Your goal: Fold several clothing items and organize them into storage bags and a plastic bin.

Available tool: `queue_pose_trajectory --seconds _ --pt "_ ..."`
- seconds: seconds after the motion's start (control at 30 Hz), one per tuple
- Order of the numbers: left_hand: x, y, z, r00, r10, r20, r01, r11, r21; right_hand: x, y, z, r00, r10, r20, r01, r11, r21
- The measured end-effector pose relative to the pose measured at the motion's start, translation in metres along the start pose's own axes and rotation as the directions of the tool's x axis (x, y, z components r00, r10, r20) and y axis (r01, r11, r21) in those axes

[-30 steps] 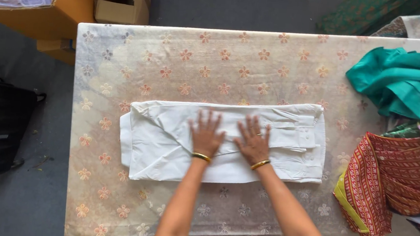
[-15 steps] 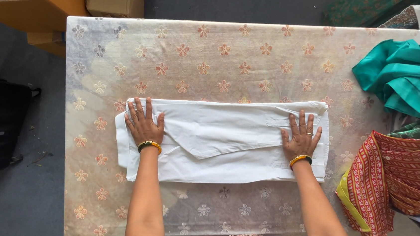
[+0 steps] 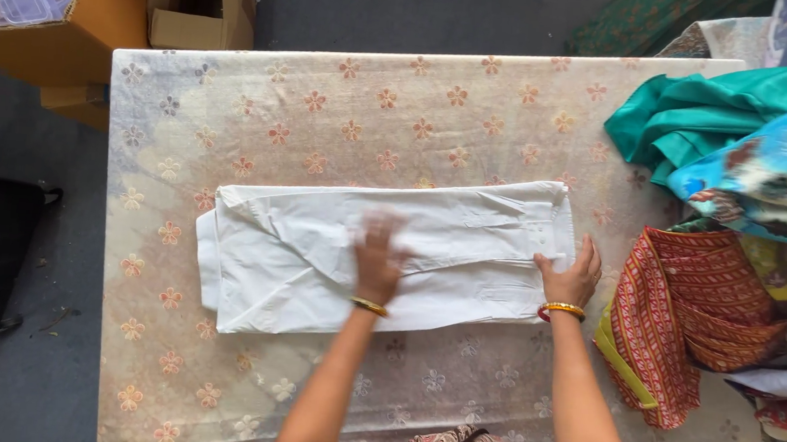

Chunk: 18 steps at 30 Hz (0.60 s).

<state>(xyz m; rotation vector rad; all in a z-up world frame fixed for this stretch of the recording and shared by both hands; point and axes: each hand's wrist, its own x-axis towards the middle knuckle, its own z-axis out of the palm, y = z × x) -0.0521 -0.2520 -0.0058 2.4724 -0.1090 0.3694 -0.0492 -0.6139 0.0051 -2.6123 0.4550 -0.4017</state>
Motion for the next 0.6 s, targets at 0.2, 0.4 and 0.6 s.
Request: queue_pose_trajectory --seconds 0.2,0.4,0.6 --pt "-0.015 0.139 0.044 0.918 0.103 0.384 -0.075 0.993 -0.088 0.022 0.044 0.006 0.918 0.282 0.28 -0.347 0.912 0.22" --pt "-0.019 0.149 0.084 0.944 0.001 0.33 0.076 0.973 -0.22 0.029 0.066 0.018 0.763 0.191 0.617 -0.56 0.673 0.484" --pt "-0.009 0.132 0.091 0.938 -0.1 0.331 0.306 0.686 -0.66 0.008 -0.089 -0.068 0.872 -0.005 0.489 -0.114 0.97 0.214"
